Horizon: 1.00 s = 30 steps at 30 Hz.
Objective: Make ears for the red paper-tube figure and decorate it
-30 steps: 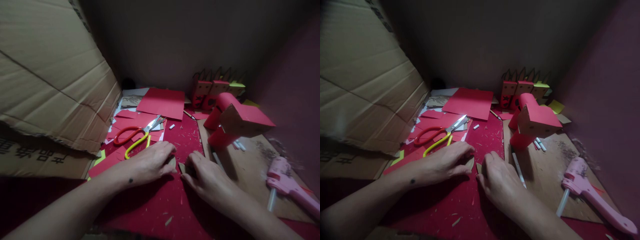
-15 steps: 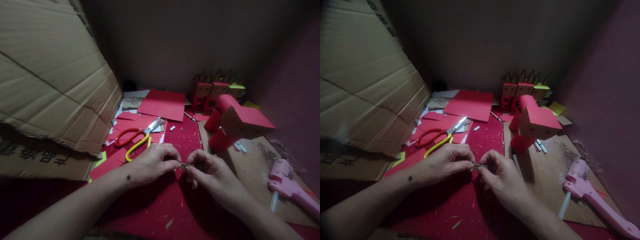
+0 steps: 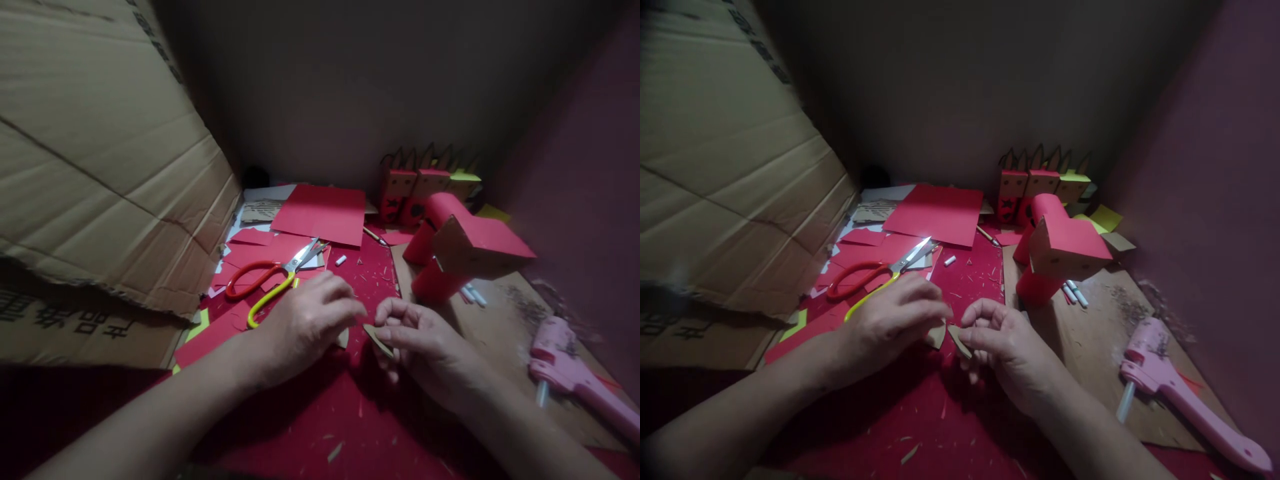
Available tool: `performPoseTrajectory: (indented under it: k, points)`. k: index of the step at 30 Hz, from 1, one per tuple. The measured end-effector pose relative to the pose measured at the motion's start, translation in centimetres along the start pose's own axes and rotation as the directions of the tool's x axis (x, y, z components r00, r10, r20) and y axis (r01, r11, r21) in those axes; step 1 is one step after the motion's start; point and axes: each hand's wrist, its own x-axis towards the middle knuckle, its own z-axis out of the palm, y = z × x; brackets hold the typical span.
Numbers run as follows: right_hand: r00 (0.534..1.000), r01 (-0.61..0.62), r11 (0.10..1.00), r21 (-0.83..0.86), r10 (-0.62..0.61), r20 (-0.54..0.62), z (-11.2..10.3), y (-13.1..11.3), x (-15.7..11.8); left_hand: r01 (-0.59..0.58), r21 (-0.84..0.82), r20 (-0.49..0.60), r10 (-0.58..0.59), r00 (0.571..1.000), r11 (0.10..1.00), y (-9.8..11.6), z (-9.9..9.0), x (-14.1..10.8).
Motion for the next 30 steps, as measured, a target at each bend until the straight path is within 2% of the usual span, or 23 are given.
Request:
performPoseTrajectory:
  k: [2, 4, 6, 7, 8, 10, 13, 15, 17, 23, 25, 27, 28, 30]
  points:
    - [0.997, 0.056, 0.998, -0.010, -0.056, -0.061, 0.0, 0.0, 0.0, 0.181, 0.108, -0.064, -0.175, 0.983, 0.978, -1.3, -0.9, -0.2]
    - [0.989, 0.093, 0.995, -0.026, -0.096, -0.111, 0.0, -0.1, 0.0, 0.411, 0.318, -0.072, -0.411, 0.909, 0.854, -2.8, -2.0, -0.6]
    - [0.984, 0.097, 0.995, -0.036, -0.101, -0.145, -0.1, -0.1, 0.1, 0.503, 0.531, 0.004, -0.595, 0.803, 0.682, -4.1, -2.7, -1.3]
    - [0.984, 0.085, 0.995, -0.042, -0.091, -0.151, -0.1, -0.1, 0.1, 0.509, 0.577, 0.054, -0.652, 0.756, 0.638, -4.5, -2.9, -1.7]
    - [0.985, 0.073, 0.996, -0.052, -0.081, -0.153, -0.2, -0.1, 0.1, 0.496, 0.604, 0.100, -0.677, 0.729, 0.624, -4.9, -3.0, -2.1]
    - [0.985, 0.069, 0.994, -0.081, -0.081, -0.153, -0.2, -0.1, 0.1, 0.466, 0.643, 0.130, -0.686, 0.716, 0.608, -5.2, -2.8, -2.8]
    - [0.979, 0.115, 0.986, -0.121, -0.133, -0.154, -0.2, -0.1, 0.2, 0.442, 0.666, 0.093, -0.655, 0.750, 0.600, -5.4, -2.2, -3.3]
    - [0.975, 0.139, 0.982, -0.128, -0.158, -0.156, -0.1, -0.2, 0.1, 0.453, 0.645, 0.070, -0.638, 0.767, 0.615, -5.6, -1.9, -3.4]
    - [0.971, 0.148, 0.982, -0.121, -0.167, -0.169, 0.0, -0.4, 0.1, 0.490, 0.604, 0.049, -0.642, 0.765, 0.629, -5.9, -1.9, -3.4]
    - [0.953, 0.199, 0.974, -0.109, -0.218, -0.211, -0.1, -0.6, -0.1, 0.648, 0.411, 0.029, -0.719, 0.694, 0.641, -5.9, -2.8, -3.9]
    - [0.941, 0.232, 0.966, -0.116, -0.253, -0.226, -0.1, -0.8, -0.2, 0.698, 0.331, 0.002, -0.741, 0.672, 0.634, -5.0, -3.3, -4.0]
    - [0.930, 0.254, 0.960, -0.118, -0.276, -0.244, 0.0, -1.1, -0.4, 0.783, 0.209, -0.004, -0.800, 0.600, 0.587, -3.5, -3.7, -3.9]
    - [0.928, 0.252, 0.961, -0.113, -0.273, -0.251, 0.1, -1.3, -0.5, 0.807, 0.124, 0.040, -0.815, 0.578, 0.578, -2.5, -3.8, -3.8]
    - [0.929, 0.245, 0.966, -0.087, -0.259, -0.265, 0.3, -1.7, -0.6, 0.806, -0.095, 0.101, -0.800, 0.591, 0.584, -0.4, -3.8, -3.6]
